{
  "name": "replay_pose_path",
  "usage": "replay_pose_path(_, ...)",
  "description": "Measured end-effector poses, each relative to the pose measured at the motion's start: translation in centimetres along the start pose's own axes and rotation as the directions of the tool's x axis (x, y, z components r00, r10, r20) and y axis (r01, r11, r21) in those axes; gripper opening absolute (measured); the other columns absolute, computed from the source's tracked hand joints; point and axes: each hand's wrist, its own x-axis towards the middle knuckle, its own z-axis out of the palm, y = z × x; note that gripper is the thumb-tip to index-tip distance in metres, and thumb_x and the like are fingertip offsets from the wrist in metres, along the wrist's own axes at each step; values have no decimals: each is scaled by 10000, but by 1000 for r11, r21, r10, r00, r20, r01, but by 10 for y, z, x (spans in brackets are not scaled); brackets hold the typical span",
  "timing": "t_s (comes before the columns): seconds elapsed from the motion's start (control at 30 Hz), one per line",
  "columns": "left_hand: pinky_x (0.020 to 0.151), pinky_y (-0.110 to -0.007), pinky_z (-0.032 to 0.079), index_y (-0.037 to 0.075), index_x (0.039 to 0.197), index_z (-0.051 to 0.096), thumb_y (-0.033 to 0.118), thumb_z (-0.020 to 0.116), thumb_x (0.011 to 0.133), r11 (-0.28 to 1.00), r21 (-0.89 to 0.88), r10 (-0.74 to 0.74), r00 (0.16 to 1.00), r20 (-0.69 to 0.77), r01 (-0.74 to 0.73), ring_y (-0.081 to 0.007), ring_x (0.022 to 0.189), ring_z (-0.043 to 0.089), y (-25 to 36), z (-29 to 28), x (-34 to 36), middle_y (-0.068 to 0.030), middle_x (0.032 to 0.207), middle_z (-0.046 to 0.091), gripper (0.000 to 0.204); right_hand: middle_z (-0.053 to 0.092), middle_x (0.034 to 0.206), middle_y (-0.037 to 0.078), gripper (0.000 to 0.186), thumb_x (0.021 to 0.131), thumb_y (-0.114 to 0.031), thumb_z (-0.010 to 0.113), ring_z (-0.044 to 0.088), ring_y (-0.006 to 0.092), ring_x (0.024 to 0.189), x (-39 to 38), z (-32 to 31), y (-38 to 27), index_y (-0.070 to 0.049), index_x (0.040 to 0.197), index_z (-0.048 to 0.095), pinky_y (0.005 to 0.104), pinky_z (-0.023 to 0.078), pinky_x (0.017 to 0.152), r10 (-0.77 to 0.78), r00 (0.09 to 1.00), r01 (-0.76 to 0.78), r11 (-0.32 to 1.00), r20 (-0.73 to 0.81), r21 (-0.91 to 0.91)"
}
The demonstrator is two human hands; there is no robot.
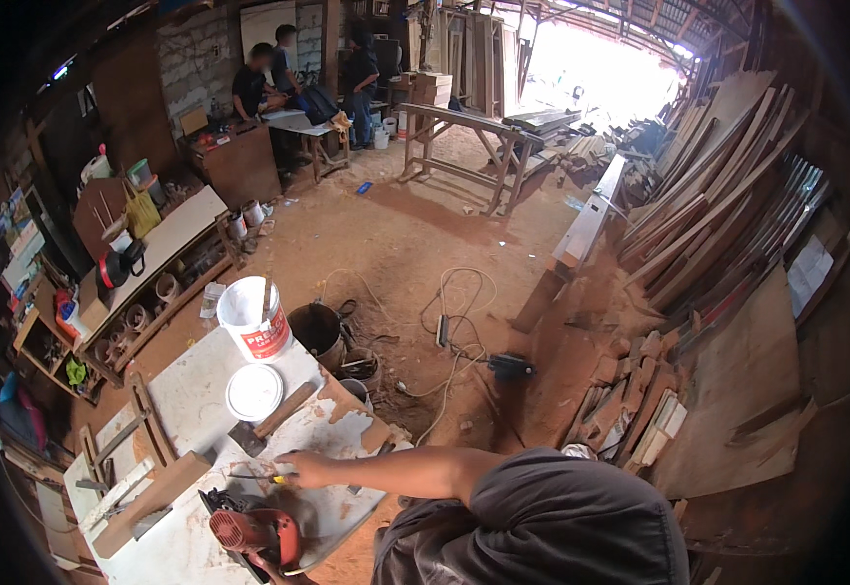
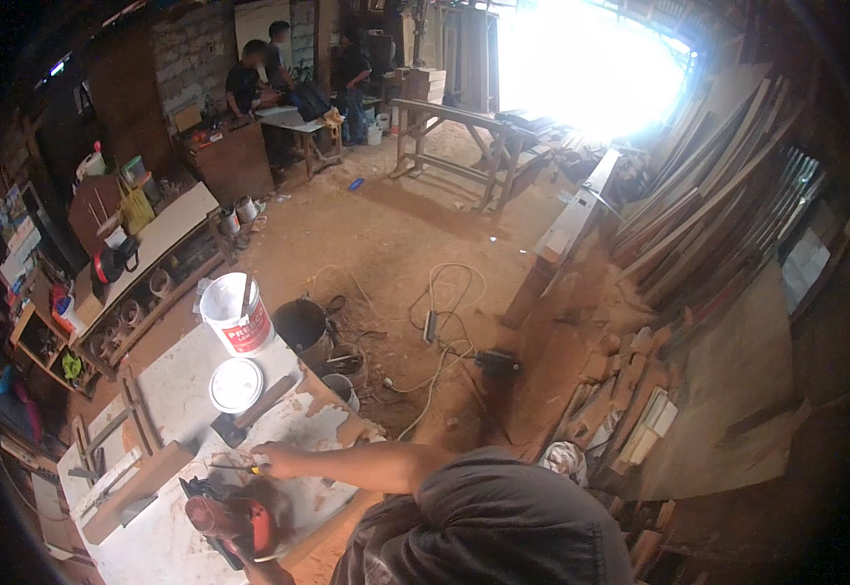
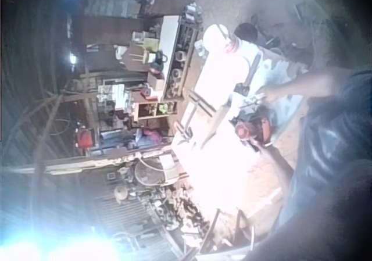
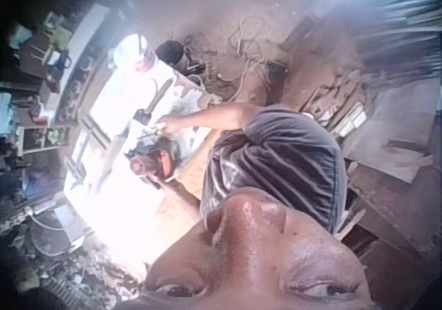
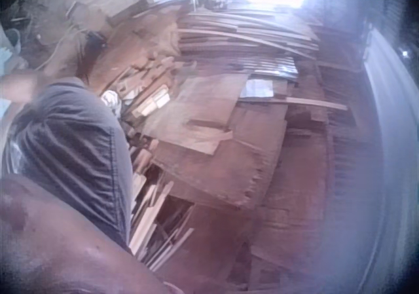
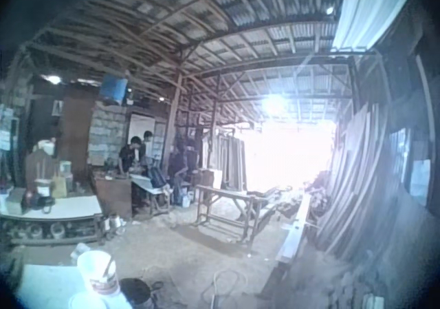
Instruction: The person adjusts a circular saw on a workbench using a screwdriver to tighten screws on the blade guard and base. They then plug the saw's power cord into a power strip on the floor.
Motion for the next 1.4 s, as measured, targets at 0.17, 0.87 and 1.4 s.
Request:
replay_pose_path(0.17, 1158, -470, 430, 105, 1601, 318, 575, 641, 997, 995, -95, 36, 967, 252, -12, -312, 1390, 527, 18, -21, -11, -179, 1556, 479, 831, 737, 856, 118, 433, 990, -456, 735, 737, 329, 800, -55, -14, -67, -24, 1018, 733, 390, 613, 838, 233, 915, -289, 948, 329, 130)
replay_pose_path(0.87, 999, -393, 555, 50, 1519, 533, 355, 623, 1098, 924, 146, -202, 776, -598, 352, -239, 1142, 670, 63, -8, -146, -114, 1343, 677, 527, 741, 1076, 43, 230, 986, -243, 779, 733, 227, 1062, -82, 114, -119, -119, 1147, 673, 457, 590, 1019, 170, 664, -505, -616, 728, 604)
replay_pose_path(1.4, 1087, -401, 503, -15, 1451, 600, 252, 741, 1025, 725, 569, -471, 882, -3, 389, -259, 1275, 623, 38, 27, -167, -187, 1413, 650, 522, 666, 913, -15, 211, 980, -158, 796, 581, 66, 690, -66, -13, -198, -80, 1157, 713, 257, 497, 635, 108, 918, -392, 112, 381, 913)
